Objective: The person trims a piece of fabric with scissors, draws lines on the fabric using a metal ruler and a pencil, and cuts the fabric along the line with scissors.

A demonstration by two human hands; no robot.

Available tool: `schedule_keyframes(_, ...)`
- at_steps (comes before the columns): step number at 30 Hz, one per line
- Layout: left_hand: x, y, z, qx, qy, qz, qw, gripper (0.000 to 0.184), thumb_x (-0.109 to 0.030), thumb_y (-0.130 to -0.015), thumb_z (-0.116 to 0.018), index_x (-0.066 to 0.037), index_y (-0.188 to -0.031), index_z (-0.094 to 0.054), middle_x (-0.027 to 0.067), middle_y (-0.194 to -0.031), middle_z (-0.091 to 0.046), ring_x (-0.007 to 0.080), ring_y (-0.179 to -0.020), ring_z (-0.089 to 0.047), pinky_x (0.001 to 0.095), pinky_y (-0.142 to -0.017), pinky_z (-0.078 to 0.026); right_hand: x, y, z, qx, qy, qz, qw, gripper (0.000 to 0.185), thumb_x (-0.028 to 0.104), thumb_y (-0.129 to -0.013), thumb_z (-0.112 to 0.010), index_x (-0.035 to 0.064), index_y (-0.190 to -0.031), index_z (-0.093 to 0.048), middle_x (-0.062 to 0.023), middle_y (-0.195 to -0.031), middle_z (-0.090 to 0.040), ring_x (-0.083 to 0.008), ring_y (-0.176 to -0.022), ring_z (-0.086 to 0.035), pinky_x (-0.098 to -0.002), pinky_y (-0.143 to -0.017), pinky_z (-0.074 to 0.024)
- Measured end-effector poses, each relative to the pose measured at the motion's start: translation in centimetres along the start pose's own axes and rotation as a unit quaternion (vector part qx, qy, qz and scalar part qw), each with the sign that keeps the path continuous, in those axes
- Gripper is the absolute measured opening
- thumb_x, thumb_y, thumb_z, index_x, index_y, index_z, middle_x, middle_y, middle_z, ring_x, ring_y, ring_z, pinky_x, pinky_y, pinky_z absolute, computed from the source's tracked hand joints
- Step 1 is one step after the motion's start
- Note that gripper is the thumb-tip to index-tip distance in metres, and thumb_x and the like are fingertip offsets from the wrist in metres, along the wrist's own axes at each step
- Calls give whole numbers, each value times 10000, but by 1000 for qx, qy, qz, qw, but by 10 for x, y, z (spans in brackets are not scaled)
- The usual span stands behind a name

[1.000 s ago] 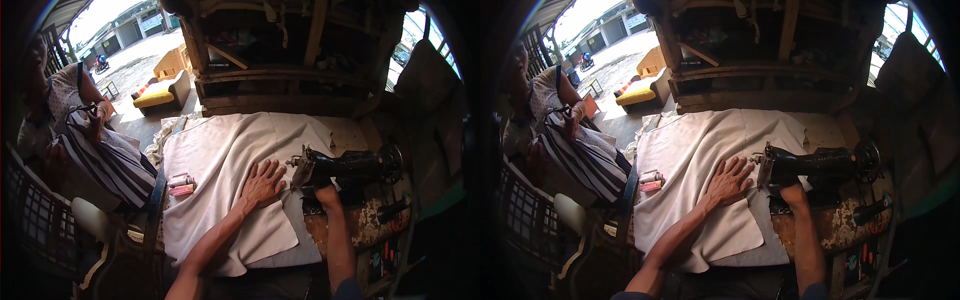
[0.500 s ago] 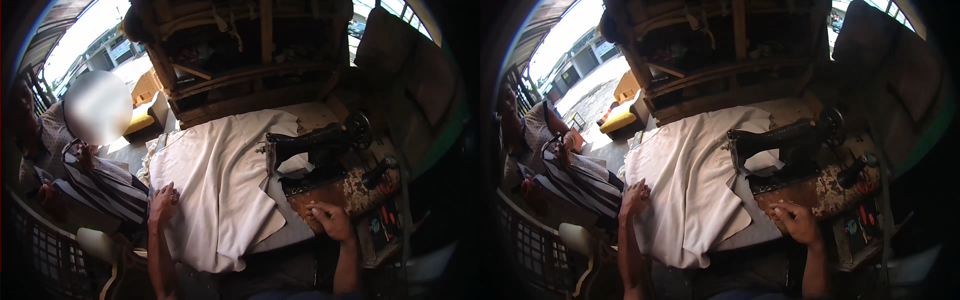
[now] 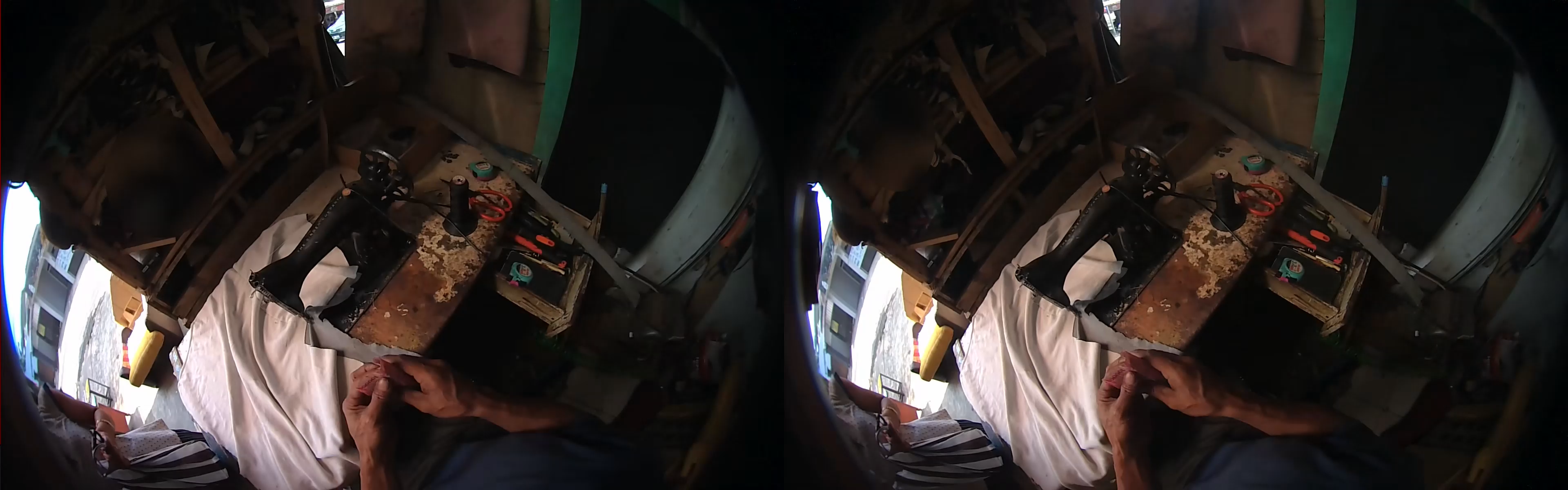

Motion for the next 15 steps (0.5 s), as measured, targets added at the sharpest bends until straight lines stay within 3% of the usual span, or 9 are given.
schedule_keyframes(2,-9,-5,-15,17,-38,-24,999,331,-168,-962,-721,23,-1226,-670,82,-1224,-634,177,-1115,-614,324,-985,-481,-5,4,28,-35,28,-73,996,587,288,-913,-777,57,-1409,-565,-186,-1056,-720,-305,-930,-737,-380,-803,-571)
schedule_keyframes(3,-14,-5,-17,18,-101,-9,995,361,-156,-961,-724,7,-1275,-654,84,-1236,-630,187,-1157,-598,324,-1001,-475,-4,5,48,-61,62,-99,991,446,265,-929,-756,51,-1294,-615,-202,-993,-710,-345,-918,-734,-405,-771,-565)
schedule_keyframes(4,-17,-7,-16,15,-164,4,986,399,-144,-960,-728,-10,-1324,-638,87,-1247,-625,196,-1199,-582,324,-1017,-470,1,6,70,-144,48,-57,987,445,289,-936,-754,55,-1291,-622,-174,-927,-695,-275,-840,-723,-371,-738,-550)
schedule_keyframes(5,-19,-11,-11,11,-166,-2,986,399,-144,-960,-728,-10,-1324,-638,87,-1247,-625,196,-1199,-582,324,-1017,-470,-10,8,92,-150,78,-129,977,449,299,-942,-754,53,-1293,-618,-122,-866,-660,-190,-763,-648,-325,-722,-524)
schedule_keyframes(6,-16,-10,-2,13,-184,29,982,426,-172,-981,-705,-9,-1362,-606,98,-1265,-626,202,-1192,-590,326,-1027,-465,-17,8,112,-188,56,-130,972,444,300,-937,-760,46,-1275,-626,-81,-849,-627,-159,-738,-568,-300,-729,-502)
schedule_keyframes(7,-12,-7,6,11,-201,63,978,454,-200,-1002,-682,-7,-1400,-575,108,-1283,-628,209,-1185,-598,329,-1037,-461,-14,8,125,-254,41,-95,962,420,294,-933,-759,36,-1241,-639,-77,-884,-641,-155,-780,-582,-311,-758,-505)
schedule_keyframes(8,-11,-6,7,11,-177,51,983,444,-247,-1031,-632,12,-1388,-578,127,-1273,-653,193,-1109,-631,340,-993,-492,-15,8,132,-260,33,-98,960,426,291,-933,-757,30,-1247,-636,-82,-917,-656,-161,-812,-598,-318,-776,-510)
schedule_keyframes(12,-7,1,1,20,-165,63,984,463,-269,-1042,-610,1,-1415,-557,138,-1297,-650,198,-1116,-632,341,-1002,-490,-20,-2,110,-219,10,-75,973,451,275,-929,-755,18,-1275,-622,-105,-1017,-701,-180,-894,-643,-338,-828,-523)
schedule_keyframes(15,-5,5,0,24,-102,65,992,591,-330,-1045,-619,-29,-1520,-436,130,-1428,-563,232,-1291,-557,357,-1084,-443,-8,-18,48,-104,-67,-83,989,480,265,-910,-775,11,-1292,-632,-150,-1116,-721,-203,-1006,-689,-352,-891,-532)
Point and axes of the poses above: each hand's wrist, its own y-axis away from the middle knuckle, its own z-axis out of the back of the hand, x = y × z, the point moved 5 cm from there along -y, towards the middle knuckle
